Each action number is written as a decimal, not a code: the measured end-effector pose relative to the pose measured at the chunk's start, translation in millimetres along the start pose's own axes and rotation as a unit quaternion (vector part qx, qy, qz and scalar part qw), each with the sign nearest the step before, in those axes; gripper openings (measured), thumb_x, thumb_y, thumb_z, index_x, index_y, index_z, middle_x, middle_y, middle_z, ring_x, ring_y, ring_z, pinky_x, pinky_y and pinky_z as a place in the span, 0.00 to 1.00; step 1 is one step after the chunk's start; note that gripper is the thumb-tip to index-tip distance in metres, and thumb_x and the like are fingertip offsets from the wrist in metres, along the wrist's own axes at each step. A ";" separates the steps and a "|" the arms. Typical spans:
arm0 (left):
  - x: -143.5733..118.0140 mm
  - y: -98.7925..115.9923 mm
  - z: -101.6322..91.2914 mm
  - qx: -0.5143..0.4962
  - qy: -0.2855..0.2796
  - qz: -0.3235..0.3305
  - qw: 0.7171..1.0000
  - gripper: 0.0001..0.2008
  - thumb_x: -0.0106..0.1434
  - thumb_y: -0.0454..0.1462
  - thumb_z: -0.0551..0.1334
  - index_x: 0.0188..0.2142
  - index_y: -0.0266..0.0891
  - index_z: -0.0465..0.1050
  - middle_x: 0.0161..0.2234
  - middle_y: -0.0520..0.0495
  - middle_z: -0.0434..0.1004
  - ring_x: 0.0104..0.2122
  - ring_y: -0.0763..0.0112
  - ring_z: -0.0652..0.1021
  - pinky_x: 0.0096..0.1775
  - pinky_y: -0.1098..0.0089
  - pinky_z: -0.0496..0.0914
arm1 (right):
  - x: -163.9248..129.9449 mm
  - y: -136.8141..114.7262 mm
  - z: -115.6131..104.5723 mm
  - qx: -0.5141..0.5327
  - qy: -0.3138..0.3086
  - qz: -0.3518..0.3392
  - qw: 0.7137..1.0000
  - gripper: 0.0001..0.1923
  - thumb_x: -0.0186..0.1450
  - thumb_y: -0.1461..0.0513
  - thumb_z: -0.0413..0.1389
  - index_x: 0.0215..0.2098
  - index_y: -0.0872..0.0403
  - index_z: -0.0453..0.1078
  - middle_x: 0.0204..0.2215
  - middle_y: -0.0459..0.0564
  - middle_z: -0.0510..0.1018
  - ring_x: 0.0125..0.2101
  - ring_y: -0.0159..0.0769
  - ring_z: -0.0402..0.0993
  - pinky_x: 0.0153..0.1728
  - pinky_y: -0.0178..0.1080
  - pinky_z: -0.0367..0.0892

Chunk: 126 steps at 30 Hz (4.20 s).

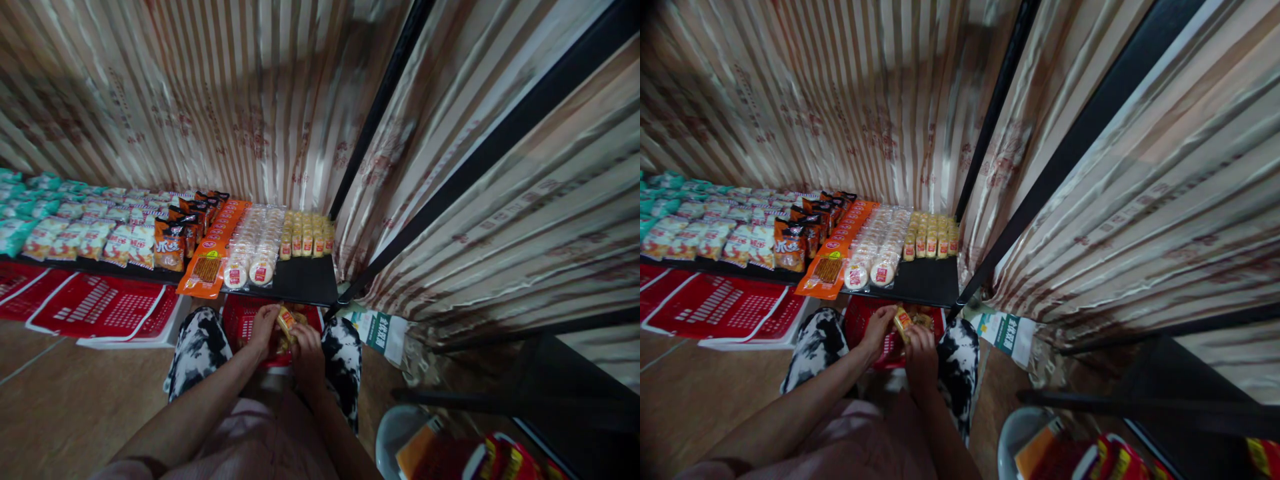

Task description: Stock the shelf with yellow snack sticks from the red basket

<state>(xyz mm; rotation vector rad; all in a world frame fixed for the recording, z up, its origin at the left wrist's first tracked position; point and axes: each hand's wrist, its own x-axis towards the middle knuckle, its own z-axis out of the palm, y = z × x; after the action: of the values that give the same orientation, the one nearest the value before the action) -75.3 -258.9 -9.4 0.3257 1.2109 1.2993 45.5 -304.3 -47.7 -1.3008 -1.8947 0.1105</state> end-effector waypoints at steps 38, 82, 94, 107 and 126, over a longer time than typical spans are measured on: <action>-10.1 4.7 4.7 -0.012 -0.094 -0.017 0.995 0.17 0.39 0.29 0.62 0.32 0.38 0.66 0.28 0.51 0.74 0.28 0.74 0.75 0.35 0.72 0.68 | 34.7 5.0 5.0 0.107 0.020 0.170 0.979 0.14 0.65 0.61 0.45 0.45 0.54 0.67 0.35 0.53 0.73 0.34 0.36 0.71 0.37 0.39 0.69; 69.4 27.5 67.4 0.535 -0.043 0.191 0.822 0.21 0.56 0.31 0.53 0.49 0.38 0.69 0.36 0.45 0.71 0.38 0.70 0.71 0.44 0.72 0.64 | 130.2 53.5 38.0 0.086 0.036 0.237 0.967 0.17 0.60 0.62 0.45 0.48 0.53 0.62 0.44 0.54 0.67 0.41 0.39 0.69 0.42 0.43 0.67; 100.3 26.4 87.0 0.445 -0.066 0.158 0.879 0.25 0.54 0.30 0.53 0.53 0.34 0.65 0.41 0.43 0.70 0.40 0.69 0.72 0.44 0.73 0.65 | 154.9 79.4 58.4 0.074 0.075 0.198 0.975 0.20 0.59 0.63 0.46 0.49 0.50 0.64 0.43 0.52 0.67 0.41 0.38 0.69 0.40 0.40 0.68; 116.0 30.1 94.1 0.389 -0.055 0.138 0.909 0.24 0.56 0.30 0.53 0.53 0.34 0.63 0.46 0.42 0.70 0.44 0.69 0.71 0.46 0.73 0.65 | 176.6 87.3 67.0 0.040 0.067 0.182 0.980 0.20 0.59 0.66 0.45 0.49 0.51 0.64 0.42 0.53 0.67 0.43 0.38 0.66 0.44 0.41 0.64; 114.7 33.9 92.5 0.434 -0.076 0.129 0.888 0.27 0.63 0.45 0.49 0.59 0.37 0.55 0.57 0.40 0.62 0.55 0.65 0.64 0.54 0.67 0.57 | 185.3 96.7 81.0 0.077 0.046 0.199 0.976 0.23 0.56 0.68 0.45 0.46 0.47 0.68 0.41 0.49 0.66 0.43 0.36 0.65 0.44 0.39 0.63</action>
<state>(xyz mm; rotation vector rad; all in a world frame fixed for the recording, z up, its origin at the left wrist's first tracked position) -41.0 -111.9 -2.3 1.2464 1.5976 0.8455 38.9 -80.3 -43.2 -1.5326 -1.4973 0.3889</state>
